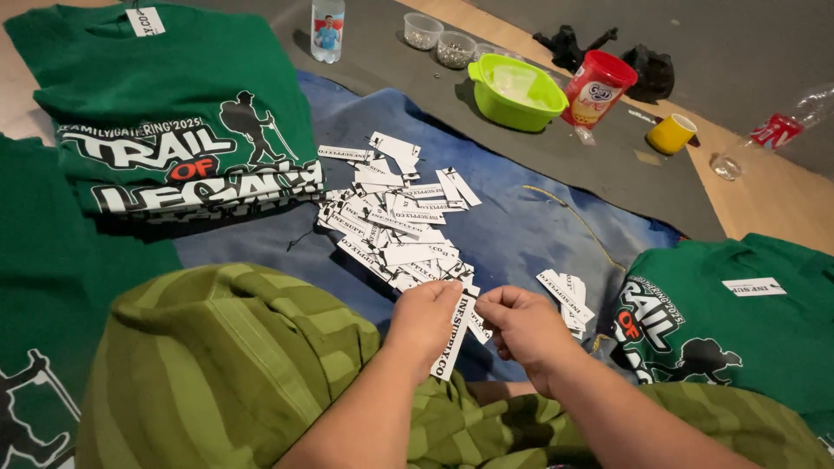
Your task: The person sits on the floor and repeatedly picks up small white tags from a pile, threads a black string through the hole in each tag, and places the finished tag into a separate pile. Green t-shirts are visible nearby.
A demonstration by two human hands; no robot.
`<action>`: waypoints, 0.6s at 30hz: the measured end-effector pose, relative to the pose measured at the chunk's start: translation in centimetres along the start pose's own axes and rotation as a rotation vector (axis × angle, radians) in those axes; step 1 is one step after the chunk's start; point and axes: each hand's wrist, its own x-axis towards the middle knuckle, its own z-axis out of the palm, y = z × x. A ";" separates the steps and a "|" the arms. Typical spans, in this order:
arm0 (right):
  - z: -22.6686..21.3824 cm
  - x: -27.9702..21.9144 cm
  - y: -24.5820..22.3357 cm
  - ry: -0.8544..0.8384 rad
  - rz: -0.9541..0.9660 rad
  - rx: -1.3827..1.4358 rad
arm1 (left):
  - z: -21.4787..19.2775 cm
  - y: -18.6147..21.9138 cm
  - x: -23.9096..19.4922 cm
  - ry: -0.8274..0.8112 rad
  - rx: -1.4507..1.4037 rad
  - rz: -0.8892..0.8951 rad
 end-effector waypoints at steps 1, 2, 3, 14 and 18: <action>0.1 -0.2 -0.1 -0.001 0.001 -0.002 | 0.1 -0.2 0.1 0.001 -0.001 -0.001; 0.2 -0.4 -0.3 0.006 0.007 -0.007 | 0.2 -0.3 0.3 -0.024 0.081 0.012; 0.3 -0.6 -0.5 0.012 0.013 -0.012 | 0.3 -0.4 0.5 -0.049 0.164 0.025; 1.8 0.0 -0.1 -0.024 -0.041 -0.054 | 0.1 0.0 0.2 -0.103 -0.073 -0.037; 1.7 0.3 0.2 0.032 -0.052 -0.048 | 0.1 -0.6 0.8 0.021 -0.010 0.035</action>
